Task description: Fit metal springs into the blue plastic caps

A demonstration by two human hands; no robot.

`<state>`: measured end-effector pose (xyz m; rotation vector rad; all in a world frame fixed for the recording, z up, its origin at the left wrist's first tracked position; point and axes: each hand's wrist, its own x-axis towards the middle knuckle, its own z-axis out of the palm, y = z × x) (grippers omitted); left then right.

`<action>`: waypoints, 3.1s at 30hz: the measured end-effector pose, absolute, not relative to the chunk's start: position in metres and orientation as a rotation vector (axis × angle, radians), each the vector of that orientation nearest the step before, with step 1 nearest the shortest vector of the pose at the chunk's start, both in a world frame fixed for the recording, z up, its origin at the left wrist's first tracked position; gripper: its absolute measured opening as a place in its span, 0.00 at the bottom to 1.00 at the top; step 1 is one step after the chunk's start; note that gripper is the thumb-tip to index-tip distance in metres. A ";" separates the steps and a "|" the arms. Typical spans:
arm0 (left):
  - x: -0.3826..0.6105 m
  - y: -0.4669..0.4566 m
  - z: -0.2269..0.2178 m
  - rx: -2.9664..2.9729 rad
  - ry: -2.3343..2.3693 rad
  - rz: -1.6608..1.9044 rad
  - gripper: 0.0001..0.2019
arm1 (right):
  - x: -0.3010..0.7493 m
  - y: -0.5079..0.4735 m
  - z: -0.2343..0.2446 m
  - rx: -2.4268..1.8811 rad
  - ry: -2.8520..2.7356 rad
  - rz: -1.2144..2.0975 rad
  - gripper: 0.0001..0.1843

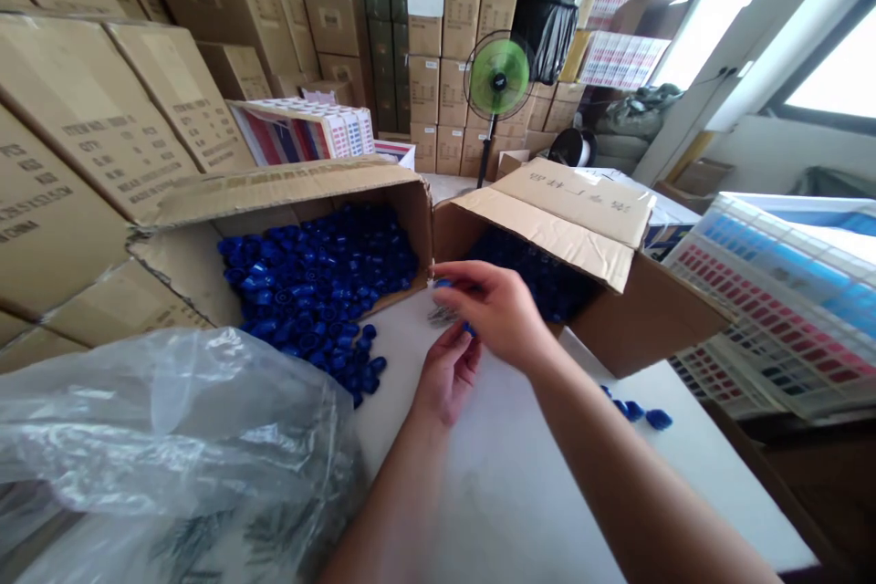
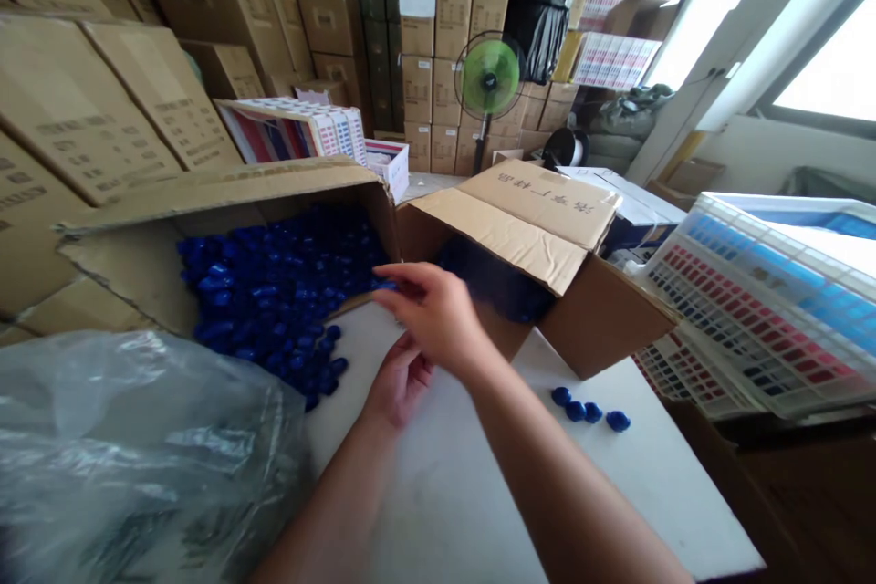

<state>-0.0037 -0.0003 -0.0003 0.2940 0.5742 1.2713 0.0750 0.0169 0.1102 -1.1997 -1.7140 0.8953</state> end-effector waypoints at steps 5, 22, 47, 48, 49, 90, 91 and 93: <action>-0.002 0.004 -0.001 0.261 0.531 1.229 0.15 | 0.133 0.025 0.066 -1.231 -1.369 1.095 0.32; 0.000 0.006 -0.001 0.311 0.641 1.239 0.13 | 0.134 0.016 0.029 -1.009 -1.022 1.509 0.34; 0.000 0.005 -0.001 0.440 0.724 1.211 0.17 | 0.146 0.009 0.020 -1.084 -1.279 1.312 0.29; -0.001 0.005 -0.001 0.444 0.727 1.215 0.16 | 0.146 0.009 0.019 -1.087 -1.297 1.299 0.29; -0.001 0.005 -0.001 0.448 0.731 1.218 0.16 | 0.146 0.009 0.018 -1.088 -1.312 1.290 0.29; 0.003 0.002 0.007 0.667 0.906 1.122 0.22 | 0.245 -0.102 -0.012 -2.087 -2.032 -0.180 0.20; 0.003 -0.001 0.006 0.665 0.908 1.115 0.22 | 0.258 -0.109 -0.018 -2.067 -2.062 -0.197 0.20; 0.003 -0.006 0.004 0.669 0.897 1.101 0.22 | 0.291 -0.122 -0.033 -2.021 -2.073 -0.261 0.21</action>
